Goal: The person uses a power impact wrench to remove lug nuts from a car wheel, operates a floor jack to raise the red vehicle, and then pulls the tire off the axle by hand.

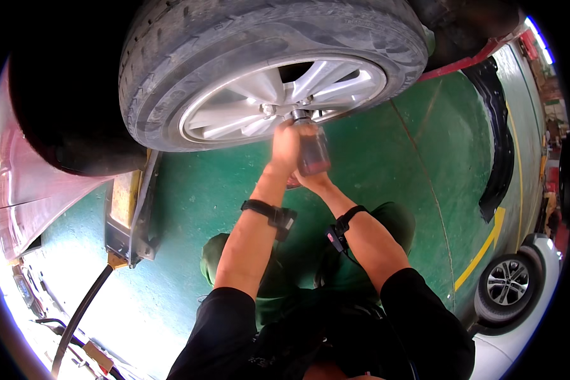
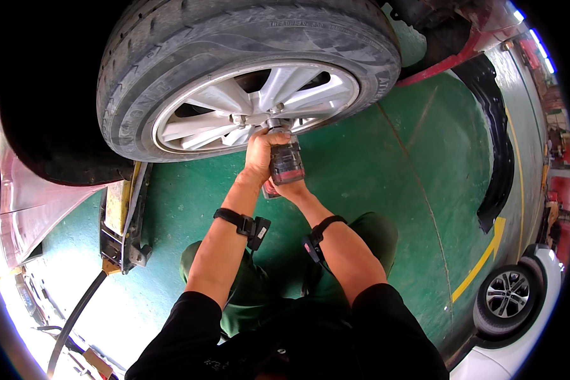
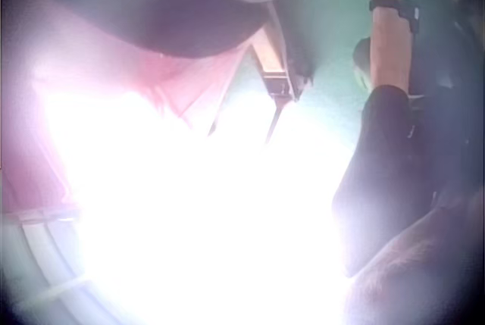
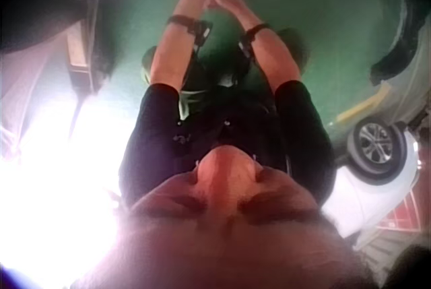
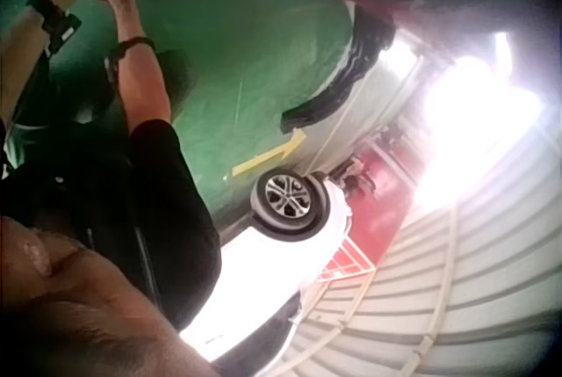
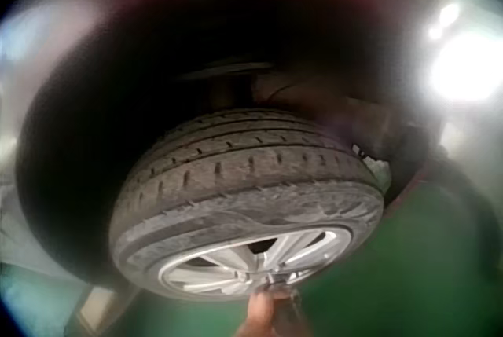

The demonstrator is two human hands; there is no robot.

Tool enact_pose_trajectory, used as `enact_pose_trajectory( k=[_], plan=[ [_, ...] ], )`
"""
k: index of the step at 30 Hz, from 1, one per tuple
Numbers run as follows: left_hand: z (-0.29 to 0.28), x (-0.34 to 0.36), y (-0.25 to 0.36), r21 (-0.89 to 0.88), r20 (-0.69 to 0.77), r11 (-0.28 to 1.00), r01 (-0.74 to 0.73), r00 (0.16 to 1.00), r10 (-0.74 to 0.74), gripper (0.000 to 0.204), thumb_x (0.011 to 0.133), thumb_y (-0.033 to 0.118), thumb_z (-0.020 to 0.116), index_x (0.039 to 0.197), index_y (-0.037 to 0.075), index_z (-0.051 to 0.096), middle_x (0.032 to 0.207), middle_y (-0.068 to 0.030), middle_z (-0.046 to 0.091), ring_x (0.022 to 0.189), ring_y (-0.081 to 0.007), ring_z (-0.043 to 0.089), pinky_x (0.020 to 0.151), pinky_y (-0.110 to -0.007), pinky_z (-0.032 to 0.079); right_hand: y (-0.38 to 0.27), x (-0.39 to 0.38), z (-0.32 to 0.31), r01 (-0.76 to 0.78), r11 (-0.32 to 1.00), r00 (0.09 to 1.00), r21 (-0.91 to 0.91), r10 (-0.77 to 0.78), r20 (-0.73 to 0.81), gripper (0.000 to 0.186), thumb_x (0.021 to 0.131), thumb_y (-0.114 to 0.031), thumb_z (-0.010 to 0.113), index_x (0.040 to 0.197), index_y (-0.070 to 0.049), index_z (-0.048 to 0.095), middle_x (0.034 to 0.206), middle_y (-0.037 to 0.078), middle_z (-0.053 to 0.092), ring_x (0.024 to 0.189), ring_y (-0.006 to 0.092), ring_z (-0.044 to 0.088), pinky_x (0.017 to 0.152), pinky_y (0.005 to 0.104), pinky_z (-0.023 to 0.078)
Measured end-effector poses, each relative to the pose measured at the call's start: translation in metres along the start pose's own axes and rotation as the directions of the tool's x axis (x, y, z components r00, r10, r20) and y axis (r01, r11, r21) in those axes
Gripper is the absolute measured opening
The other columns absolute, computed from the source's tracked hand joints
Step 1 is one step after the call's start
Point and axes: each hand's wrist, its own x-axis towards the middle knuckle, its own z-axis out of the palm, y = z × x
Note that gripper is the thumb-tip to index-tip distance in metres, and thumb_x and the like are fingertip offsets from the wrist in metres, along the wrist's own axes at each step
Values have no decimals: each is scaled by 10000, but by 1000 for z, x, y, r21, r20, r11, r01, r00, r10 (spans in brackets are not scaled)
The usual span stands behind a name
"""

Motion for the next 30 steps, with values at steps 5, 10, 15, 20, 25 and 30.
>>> enact_pose_trajectory(
  k=[5, 10, 15, 20, 25, 30],
  plan=[
    [1, 0, 1, 43, -3, 999, -4, 1000, 4, 301, 705, 116, 648, 956, -50, 631, 829, -144, 651, 713, -246, 613, 671, -345, 505, 6, -2, 7, -14, 998, 1000, 55, 15, -6, 441, 800, -213, 695, 1202, -109, 546, 1121, 90, 614, 1114, 272, 552, 972, 422, 423],
    [-10, 4, -8, -45, 92, 999, 22, 996, -18, 358, 734, 116, 694, 1054, -32, 632, 863, -100, 658, 707, -205, 623, 677, -342, 533, 15, -5, 6, -6, 986, 995, 168, 22, -93, 351, 777, -138, 719, 1102, -86, 595, 981, 56, 651, 950, 235, 623, 847, 379, 502],
    [-3, 0, -7, -178, 74, 979, 99, 993, -86, 312, 876, 272, 662, 1012, -8, 641, 830, -91, 658, 653, -200, 619, 634, -332, 534, 9, -11, -6, -71, 953, 991, 295, 100, -85, 281, 766, -74, 730, 1022, -74, 614, 863, 24, 662, 788, 149, 639, 695, 310, 533],
    [-8, 8, -2, -227, 70, 956, 185, 982, -174, 355, 973, 352, 561, 967, 6, 640, 807, -107, 662, 627, -215, 632, 601, -338, 537, 7, -16, 1, 23, 985, 991, 173, 0, -132, 278, 771, -55, 724, 1022, -72, 608, 842, 22, 662, 754, 133, 636, 660, 305, 534],
    [-4, 12, -7, -219, 35, 959, 178, 984, -175, 391, 982, 369, 547, 965, -12, 635, 813, -111, 666, 662, -225, 646, 639, -358, 551, 27, -13, 0, -91, 970, 996, 226, 93, 1, 248, 797, -61, 703, 1026, -69, 609, 823, 32, 660, 722, 142, 642, 625, 310, 533],
    [-18, 14, -6, -248, 27, 958, 142, 990, -139, 382, 988, 355, 534, 973, -13, 634, 810, -113, 664, 670, -230, 646, 647, -370, 550, 4, -9, -2, -162, 915, 978, 370, 197, -61, 260, 811, -76, 698, 1057, -63, 616, 856, 37, 664, 754, 148, 653, 651, 297, 526]
  ],
)
